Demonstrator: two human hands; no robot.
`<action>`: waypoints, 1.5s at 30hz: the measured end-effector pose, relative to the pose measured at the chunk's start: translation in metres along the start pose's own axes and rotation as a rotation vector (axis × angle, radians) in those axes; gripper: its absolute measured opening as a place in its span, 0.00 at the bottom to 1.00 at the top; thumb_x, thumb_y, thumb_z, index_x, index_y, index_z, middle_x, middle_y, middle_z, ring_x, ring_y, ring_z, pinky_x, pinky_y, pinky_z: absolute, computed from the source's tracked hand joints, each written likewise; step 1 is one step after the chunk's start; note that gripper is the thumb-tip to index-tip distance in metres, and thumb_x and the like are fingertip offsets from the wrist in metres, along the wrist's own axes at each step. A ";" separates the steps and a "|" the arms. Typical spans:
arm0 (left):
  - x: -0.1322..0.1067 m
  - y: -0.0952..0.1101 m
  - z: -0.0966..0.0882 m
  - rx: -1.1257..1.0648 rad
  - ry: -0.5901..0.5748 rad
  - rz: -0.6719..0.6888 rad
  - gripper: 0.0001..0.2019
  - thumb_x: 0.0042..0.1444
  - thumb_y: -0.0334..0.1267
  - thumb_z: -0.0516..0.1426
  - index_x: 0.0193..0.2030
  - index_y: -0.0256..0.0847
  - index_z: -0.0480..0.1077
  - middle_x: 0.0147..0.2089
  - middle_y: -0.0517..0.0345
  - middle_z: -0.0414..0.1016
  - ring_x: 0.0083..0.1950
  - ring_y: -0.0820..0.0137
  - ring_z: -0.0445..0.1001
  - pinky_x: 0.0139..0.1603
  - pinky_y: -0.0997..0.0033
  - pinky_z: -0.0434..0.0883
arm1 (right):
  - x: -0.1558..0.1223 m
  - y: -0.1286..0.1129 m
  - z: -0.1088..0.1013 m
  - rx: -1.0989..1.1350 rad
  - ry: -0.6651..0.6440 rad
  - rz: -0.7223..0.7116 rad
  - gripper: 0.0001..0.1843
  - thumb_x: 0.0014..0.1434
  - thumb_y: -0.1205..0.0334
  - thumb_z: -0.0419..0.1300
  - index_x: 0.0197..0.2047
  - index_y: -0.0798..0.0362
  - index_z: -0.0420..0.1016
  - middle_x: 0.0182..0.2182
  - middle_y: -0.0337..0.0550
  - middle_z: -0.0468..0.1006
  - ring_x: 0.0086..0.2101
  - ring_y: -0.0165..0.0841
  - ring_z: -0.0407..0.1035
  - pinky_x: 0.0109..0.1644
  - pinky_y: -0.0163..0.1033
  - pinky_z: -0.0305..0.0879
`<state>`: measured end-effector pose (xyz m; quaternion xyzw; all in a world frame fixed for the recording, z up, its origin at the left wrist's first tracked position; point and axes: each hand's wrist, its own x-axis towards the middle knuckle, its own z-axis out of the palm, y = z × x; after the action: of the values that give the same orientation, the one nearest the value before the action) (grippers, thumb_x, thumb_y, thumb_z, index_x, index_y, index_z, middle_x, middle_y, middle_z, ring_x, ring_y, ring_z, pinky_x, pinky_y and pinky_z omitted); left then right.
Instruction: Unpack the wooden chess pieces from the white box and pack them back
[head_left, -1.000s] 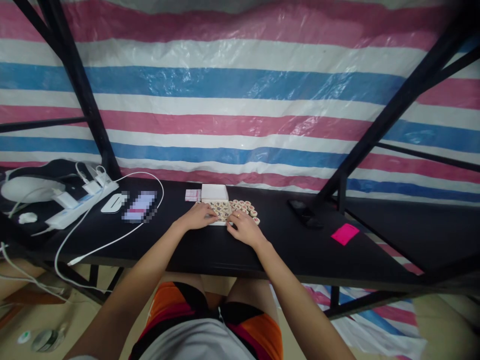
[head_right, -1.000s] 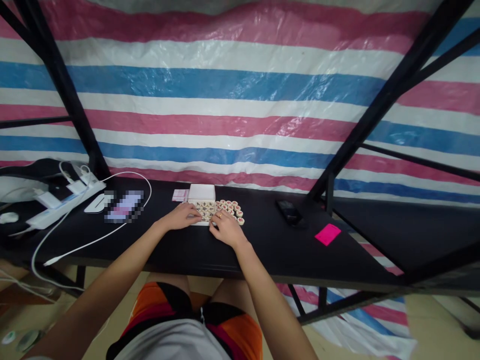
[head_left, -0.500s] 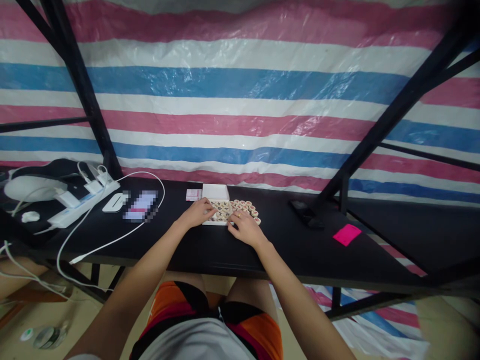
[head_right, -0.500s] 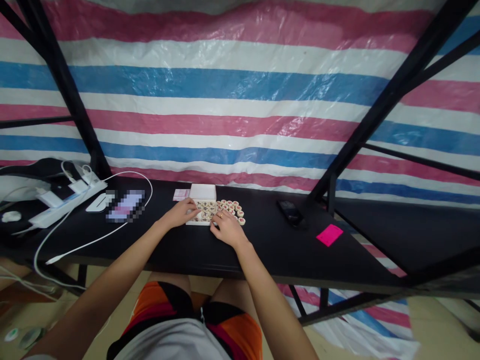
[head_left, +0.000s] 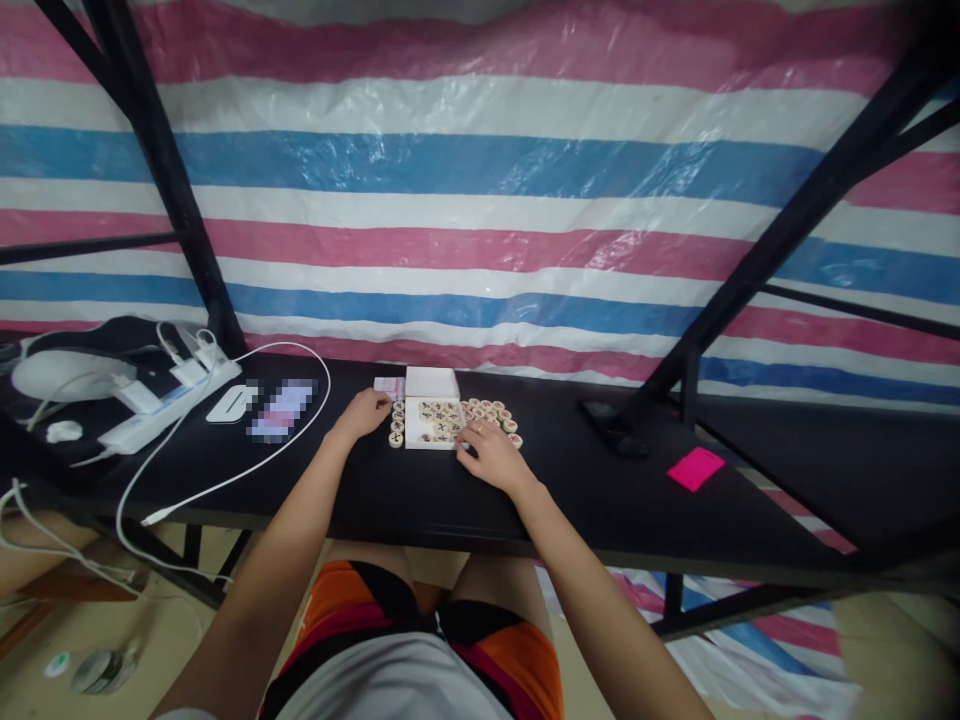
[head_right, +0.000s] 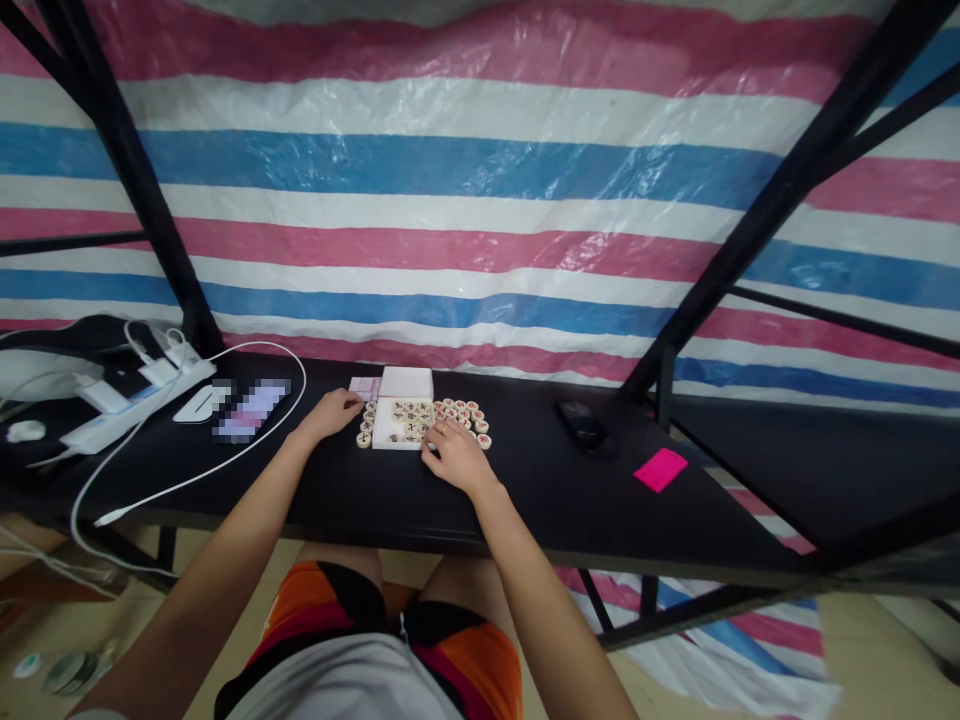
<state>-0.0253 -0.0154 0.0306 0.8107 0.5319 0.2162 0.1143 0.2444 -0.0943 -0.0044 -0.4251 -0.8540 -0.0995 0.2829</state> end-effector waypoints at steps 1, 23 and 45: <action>0.000 0.000 0.000 -0.016 0.004 0.000 0.13 0.57 0.37 0.51 0.37 0.38 0.77 0.37 0.50 0.77 0.40 0.63 0.74 0.42 0.71 0.67 | 0.000 0.000 0.000 0.006 0.003 -0.003 0.08 0.60 0.65 0.53 0.32 0.51 0.72 0.32 0.44 0.73 0.38 0.36 0.67 0.47 0.44 0.65; -0.009 0.041 0.016 -0.070 -0.106 0.349 0.14 0.55 0.48 0.57 0.40 0.42 0.79 0.42 0.52 0.77 0.48 0.61 0.71 0.54 0.65 0.64 | 0.000 -0.003 -0.002 -0.005 -0.013 0.005 0.07 0.60 0.64 0.53 0.34 0.51 0.71 0.32 0.44 0.73 0.38 0.37 0.66 0.48 0.43 0.65; -0.002 0.001 -0.008 -0.255 0.098 -0.005 0.10 0.55 0.40 0.55 0.35 0.38 0.76 0.33 0.56 0.78 0.36 0.68 0.74 0.41 0.72 0.67 | -0.001 0.001 0.001 0.012 -0.013 0.002 0.07 0.60 0.65 0.53 0.34 0.51 0.72 0.32 0.44 0.72 0.38 0.37 0.66 0.47 0.43 0.65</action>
<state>-0.0287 -0.0177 0.0379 0.7766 0.5073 0.3212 0.1909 0.2453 -0.0933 -0.0060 -0.4249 -0.8560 -0.0912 0.2802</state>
